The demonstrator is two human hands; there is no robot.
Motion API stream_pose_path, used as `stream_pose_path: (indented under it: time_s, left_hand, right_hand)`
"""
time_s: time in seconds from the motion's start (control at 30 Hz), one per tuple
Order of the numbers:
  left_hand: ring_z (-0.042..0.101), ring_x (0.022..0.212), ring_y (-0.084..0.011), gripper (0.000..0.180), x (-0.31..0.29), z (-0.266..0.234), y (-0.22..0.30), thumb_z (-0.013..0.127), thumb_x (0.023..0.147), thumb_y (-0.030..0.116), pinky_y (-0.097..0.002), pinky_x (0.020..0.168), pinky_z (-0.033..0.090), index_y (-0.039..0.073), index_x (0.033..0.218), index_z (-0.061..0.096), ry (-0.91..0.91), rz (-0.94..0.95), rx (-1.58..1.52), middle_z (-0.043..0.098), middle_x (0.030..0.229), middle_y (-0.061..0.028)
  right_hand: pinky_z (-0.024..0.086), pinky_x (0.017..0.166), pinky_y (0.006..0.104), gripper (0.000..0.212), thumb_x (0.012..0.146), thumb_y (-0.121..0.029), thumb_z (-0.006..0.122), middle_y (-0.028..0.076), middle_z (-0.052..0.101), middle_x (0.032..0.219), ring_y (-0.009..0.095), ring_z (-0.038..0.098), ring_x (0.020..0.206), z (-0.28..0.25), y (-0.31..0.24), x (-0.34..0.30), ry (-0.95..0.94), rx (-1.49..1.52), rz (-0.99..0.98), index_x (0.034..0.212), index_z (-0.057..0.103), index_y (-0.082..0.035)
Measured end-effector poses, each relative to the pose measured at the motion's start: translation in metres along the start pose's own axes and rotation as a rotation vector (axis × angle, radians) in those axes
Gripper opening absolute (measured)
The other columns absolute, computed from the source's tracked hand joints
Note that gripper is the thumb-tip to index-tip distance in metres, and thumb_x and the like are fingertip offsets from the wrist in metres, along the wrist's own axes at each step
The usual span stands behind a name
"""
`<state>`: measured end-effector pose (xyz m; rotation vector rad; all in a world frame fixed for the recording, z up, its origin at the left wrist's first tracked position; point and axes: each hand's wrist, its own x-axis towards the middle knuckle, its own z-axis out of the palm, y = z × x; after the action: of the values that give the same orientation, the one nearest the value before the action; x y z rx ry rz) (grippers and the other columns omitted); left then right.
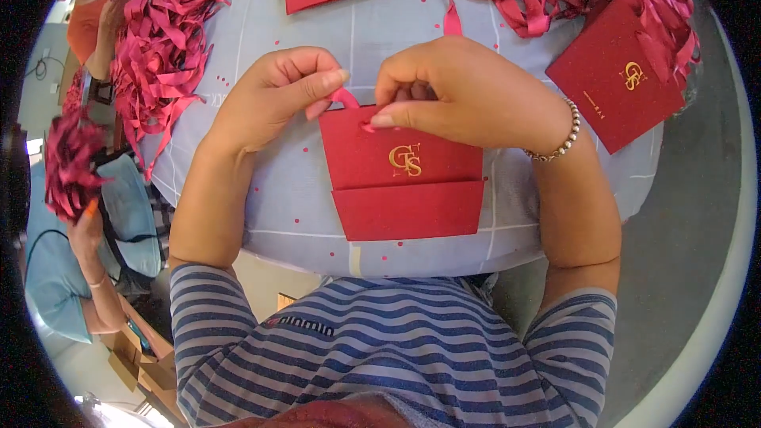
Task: The person assembles gift bags by inserting ribbon handles into the slots of folded paper bags and folding them by hand.
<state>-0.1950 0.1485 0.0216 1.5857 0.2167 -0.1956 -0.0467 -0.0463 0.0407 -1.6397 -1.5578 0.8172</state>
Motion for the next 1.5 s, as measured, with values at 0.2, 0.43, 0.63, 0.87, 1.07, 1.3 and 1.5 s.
stream_pose_path:
  time_s: [0.2, 0.43, 0.63, 0.87, 1.07, 1.3, 1.5]
  left_hand:
    - [0.038, 0.057, -0.0025, 0.028, 0.002, 0.01, -0.02, 0.058, 0.098, 0.029, -0.0206, 0.051, 0.032, 0.006, 0.082, 0.061, 0.201, 0.117, 0.174, 0.046, 0.061, 0.0071]
    - [0.038, 0.058, -0.0027, 0.029, 0.004, -0.003, -0.025, 0.066, 0.093, 0.031, -0.0212, 0.051, 0.034, 0.006, 0.082, 0.059, 0.199, 0.039, 0.122, 0.046, 0.062, 0.0075]
    - [0.049, 0.072, -0.0085, 0.039, -0.002, 0.001, -0.025, 0.087, 0.068, 0.01, -0.0247, 0.066, 0.045, 0.004, 0.093, 0.058, 0.115, 0.305, 0.69, 0.053, 0.081, 0.002]
    - [0.05, 0.07, -0.0117, 0.033, -0.004, 0.007, -0.018, 0.084, 0.071, 0.008, -0.0259, 0.065, 0.045, 0.003, 0.093, 0.059, 0.072, 0.056, 0.508, 0.052, 0.081, -0.0015]
    - [0.058, 0.073, -0.0301, 0.022, -0.004, 0.006, -0.025, 0.077, 0.074, 0.008, -0.0371, 0.066, 0.047, 0.003, 0.087, 0.06, 0.042, 0.285, 0.685, 0.058, 0.08, -0.0114]
    - [0.059, 0.076, -0.0304, 0.015, -0.003, 0.002, -0.023, 0.072, 0.075, 0.005, -0.0369, 0.068, 0.048, 0.002, 0.087, 0.063, 0.043, 0.305, 0.774, 0.059, 0.082, -0.0129]
    - [0.058, 0.08, -0.012, 0.016, -0.005, -0.016, -0.022, 0.069, 0.083, -0.001, -0.0261, 0.071, 0.047, 0.0, 0.099, 0.067, -0.137, 0.13, 0.335, 0.059, 0.083, -0.003]
  right_hand:
    - [0.048, 0.068, 0.0379, 0.024, 0.074, -0.012, 0.076, 0.011, 0.061, 0.087, 0.029, 0.059, 0.078, 0.026, 0.007, -0.005, 0.213, -0.232, -0.134, 0.09, 0.062, -0.002]
    - [0.047, 0.076, 0.0422, 0.015, 0.074, -0.008, 0.071, 0.011, 0.058, 0.086, 0.031, 0.057, 0.085, 0.022, 0.006, 0.002, 0.278, -0.55, -0.212, 0.082, 0.06, -0.004]
    - [0.046, 0.072, 0.0413, 0.016, 0.077, -0.008, 0.069, 0.011, 0.055, 0.084, 0.032, 0.055, 0.081, 0.028, 0.008, 0.004, 0.251, -0.539, -0.183, 0.082, 0.056, -0.002]
    - [0.049, 0.071, 0.0386, 0.012, 0.078, -0.01, 0.065, 0.01, 0.056, 0.082, 0.029, 0.058, 0.082, 0.037, 0.009, 0.002, 0.212, -0.615, -0.215, 0.083, 0.055, -0.005]
    - [0.047, 0.068, 0.0393, 0.017, 0.078, -0.01, 0.069, 0.011, 0.056, 0.083, 0.031, 0.057, 0.079, 0.051, 0.002, 0.004, 0.259, -0.565, -0.222, 0.083, 0.054, -0.004]
    - [0.049, 0.069, 0.0421, 0.015, 0.084, -0.017, 0.065, 0.014, 0.061, 0.082, 0.033, 0.06, 0.078, 0.054, 0.003, 0.01, 0.277, -0.366, -0.13, 0.084, 0.058, -0.003]
    - [0.049, 0.067, 0.0434, 0.015, 0.085, -0.02, 0.065, 0.014, 0.064, 0.081, 0.035, 0.061, 0.077, 0.037, 0.017, 0.013, 0.348, -0.483, -0.042, 0.083, 0.064, -0.005]
